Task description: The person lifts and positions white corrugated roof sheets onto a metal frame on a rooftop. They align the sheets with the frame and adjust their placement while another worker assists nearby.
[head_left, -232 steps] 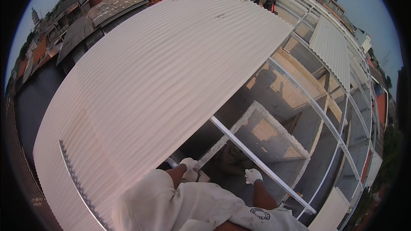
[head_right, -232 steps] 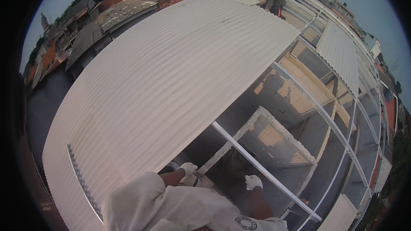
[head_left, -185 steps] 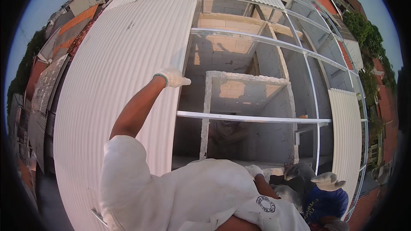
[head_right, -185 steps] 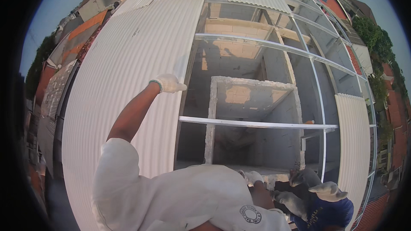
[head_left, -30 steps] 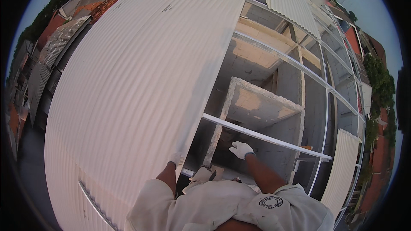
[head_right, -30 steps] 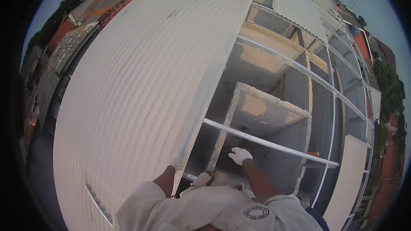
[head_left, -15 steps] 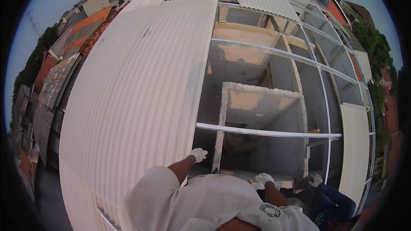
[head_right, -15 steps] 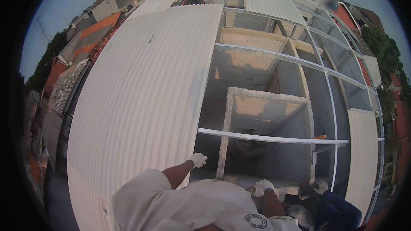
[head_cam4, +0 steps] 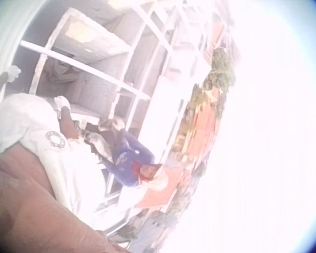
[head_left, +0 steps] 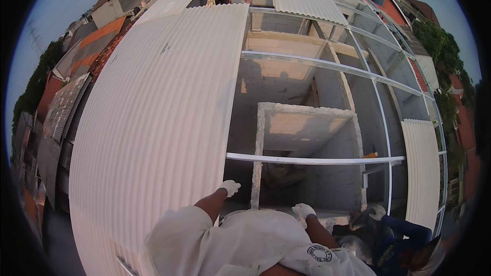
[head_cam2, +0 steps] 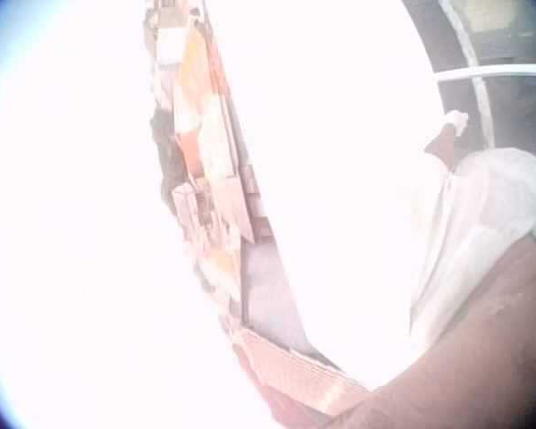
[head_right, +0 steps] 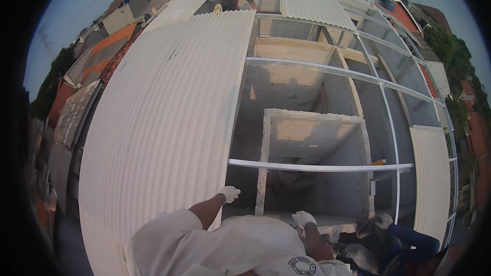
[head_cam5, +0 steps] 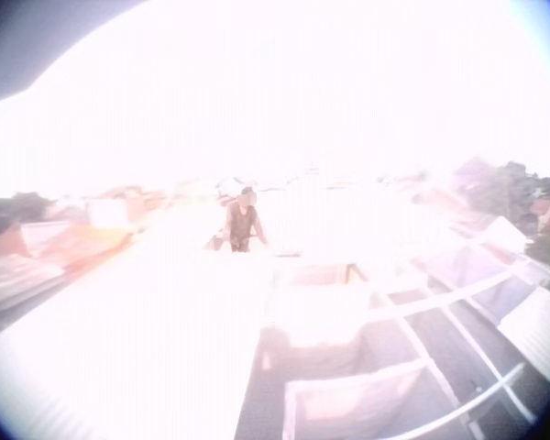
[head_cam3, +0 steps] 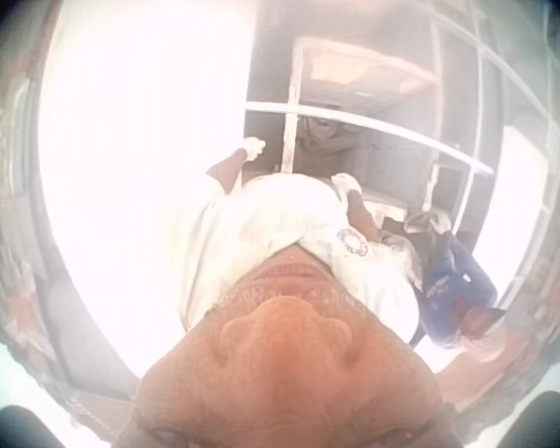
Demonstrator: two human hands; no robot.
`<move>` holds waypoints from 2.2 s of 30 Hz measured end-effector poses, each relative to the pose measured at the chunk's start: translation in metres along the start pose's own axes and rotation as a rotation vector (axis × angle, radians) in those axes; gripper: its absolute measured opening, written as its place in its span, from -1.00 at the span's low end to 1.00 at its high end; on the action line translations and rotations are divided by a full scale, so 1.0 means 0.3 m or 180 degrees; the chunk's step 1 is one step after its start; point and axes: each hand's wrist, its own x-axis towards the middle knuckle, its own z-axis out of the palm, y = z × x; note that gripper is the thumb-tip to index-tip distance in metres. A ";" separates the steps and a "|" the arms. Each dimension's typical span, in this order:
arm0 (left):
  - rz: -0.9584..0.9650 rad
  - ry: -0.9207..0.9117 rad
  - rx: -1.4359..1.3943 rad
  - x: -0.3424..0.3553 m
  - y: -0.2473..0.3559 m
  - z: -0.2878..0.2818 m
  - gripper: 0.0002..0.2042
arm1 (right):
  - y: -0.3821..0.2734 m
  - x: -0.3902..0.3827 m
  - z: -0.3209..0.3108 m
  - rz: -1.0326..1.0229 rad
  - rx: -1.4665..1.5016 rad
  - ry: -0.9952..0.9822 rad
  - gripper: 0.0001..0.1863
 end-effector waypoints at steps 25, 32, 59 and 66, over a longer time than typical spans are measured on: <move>-0.0735 0.1069 -0.1951 -0.273 -0.535 0.469 -0.52 | -0.319 -0.019 -0.041 -0.1191 -0.1497 -0.0820 -0.18; -0.3024 0.3600 -0.2655 -0.710 -0.947 0.812 -0.42 | -0.641 0.539 -0.155 -0.2339 -0.2109 0.0706 0.00; -0.5603 0.3405 -0.2825 -0.924 -2.146 1.120 -0.05 | -0.917 1.067 0.000 -0.1412 -0.2313 0.0623 -0.26; -0.5676 0.3321 -0.2770 -0.944 -2.170 1.114 -0.09 | -1.047 1.157 0.051 -0.2009 -0.1195 -0.0067 -0.09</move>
